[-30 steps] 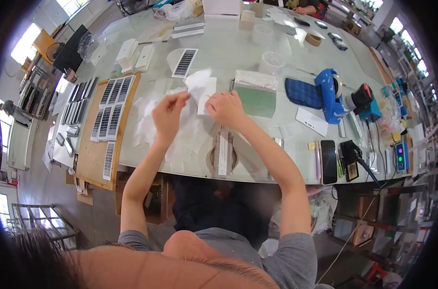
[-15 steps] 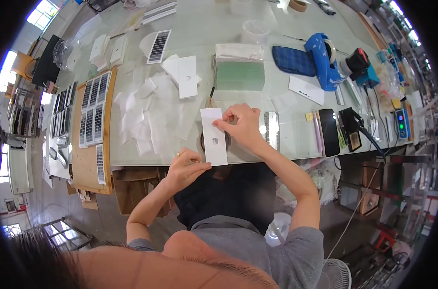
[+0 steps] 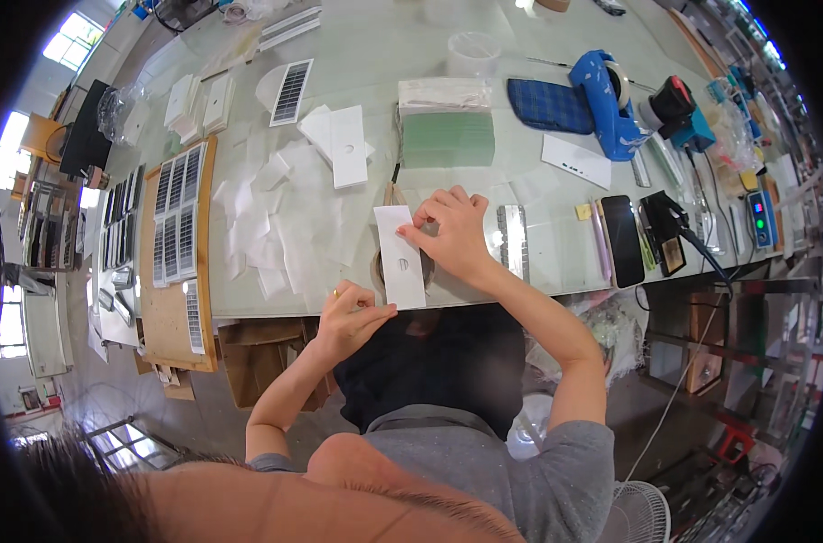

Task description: The person assembles small solar panels by layering film sheets, solar cell strips, and backing covers into a fixture by hand, then placing each assembled panel onto a board.

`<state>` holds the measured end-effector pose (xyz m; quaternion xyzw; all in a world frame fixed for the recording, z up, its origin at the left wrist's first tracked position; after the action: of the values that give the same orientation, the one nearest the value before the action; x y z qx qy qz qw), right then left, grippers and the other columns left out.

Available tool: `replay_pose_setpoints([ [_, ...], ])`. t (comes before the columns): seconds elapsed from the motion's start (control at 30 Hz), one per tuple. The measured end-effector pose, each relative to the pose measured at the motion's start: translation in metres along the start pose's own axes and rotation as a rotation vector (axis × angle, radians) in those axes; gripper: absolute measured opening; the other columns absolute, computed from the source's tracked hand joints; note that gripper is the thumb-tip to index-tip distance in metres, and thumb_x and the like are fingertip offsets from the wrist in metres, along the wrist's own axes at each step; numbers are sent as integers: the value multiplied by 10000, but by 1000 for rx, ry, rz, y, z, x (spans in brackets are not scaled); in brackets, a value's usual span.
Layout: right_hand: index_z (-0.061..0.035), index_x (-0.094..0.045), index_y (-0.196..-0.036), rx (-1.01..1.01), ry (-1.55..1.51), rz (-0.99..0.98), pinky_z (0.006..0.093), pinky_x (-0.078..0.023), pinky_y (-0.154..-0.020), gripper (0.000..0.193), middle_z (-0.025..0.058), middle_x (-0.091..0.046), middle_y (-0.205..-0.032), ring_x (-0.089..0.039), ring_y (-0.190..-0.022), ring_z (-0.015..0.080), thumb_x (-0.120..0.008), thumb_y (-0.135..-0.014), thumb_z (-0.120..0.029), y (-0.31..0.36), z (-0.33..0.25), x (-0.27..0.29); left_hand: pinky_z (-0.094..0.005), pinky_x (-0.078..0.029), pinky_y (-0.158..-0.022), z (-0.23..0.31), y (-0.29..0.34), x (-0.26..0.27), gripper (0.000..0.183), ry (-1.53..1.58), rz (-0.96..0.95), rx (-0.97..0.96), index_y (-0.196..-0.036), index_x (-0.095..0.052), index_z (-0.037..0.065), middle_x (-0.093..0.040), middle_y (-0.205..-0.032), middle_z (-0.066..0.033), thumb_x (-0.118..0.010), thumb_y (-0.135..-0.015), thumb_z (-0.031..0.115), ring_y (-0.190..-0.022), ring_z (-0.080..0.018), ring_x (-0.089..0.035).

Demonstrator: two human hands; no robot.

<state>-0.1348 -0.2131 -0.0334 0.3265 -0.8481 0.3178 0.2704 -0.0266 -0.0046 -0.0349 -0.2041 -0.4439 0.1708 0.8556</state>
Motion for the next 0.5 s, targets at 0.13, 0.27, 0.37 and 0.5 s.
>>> replay_pose_setpoints([
  [0.13,-150,-622,-693,11,21,6,383,-228,-799,265,-48,-556,-790,-470,-833,156,-816,-705,-331,3,4,-3,-334,-459,-686,-1,-2,1,177,-7,-24,-26,-850,-727,148,-575,-858,-4,-796,-697,89,-817,-210,-562],
  [0.27,-153,-608,-818,25,72,15,389,-230,-796,322,-36,-531,-880,-470,-867,177,-819,-697,-364,2,4,0,-383,-494,-859,1,-11,1,175,-30,-98,-99,-884,-668,106,-637,-1088,-29,-754,-732,97,-1086,-244,-604],
  [0.37,-146,-576,-922,4,83,43,390,-250,-815,411,-11,-515,-921,-477,-894,191,-820,-691,-381,0,1,1,-423,-463,-968,8,-18,0,194,-102,-191,-100,-915,-627,88,-624,-1181,-61,-727,-749,92,-1189,-256,-569],
  [0.5,-138,-570,-983,89,-30,47,409,-292,-864,476,25,-529,-974,-492,-949,220,-824,-676,-400,7,4,13,-450,-429,-1018,6,-18,-5,210,-186,-195,-113,-938,-605,79,-611,-1214,-78,-699,-751,76,-1195,-242,-562],
])
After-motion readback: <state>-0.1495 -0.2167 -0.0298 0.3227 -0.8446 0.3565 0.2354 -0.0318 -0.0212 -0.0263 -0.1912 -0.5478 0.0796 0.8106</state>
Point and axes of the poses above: each hand's wrist, its own y-axis away from the middle knuckle, its own x-axis out of the back of the hand, z = x × y, the point moved 1 cm from there along -y, towards the middle knuckle
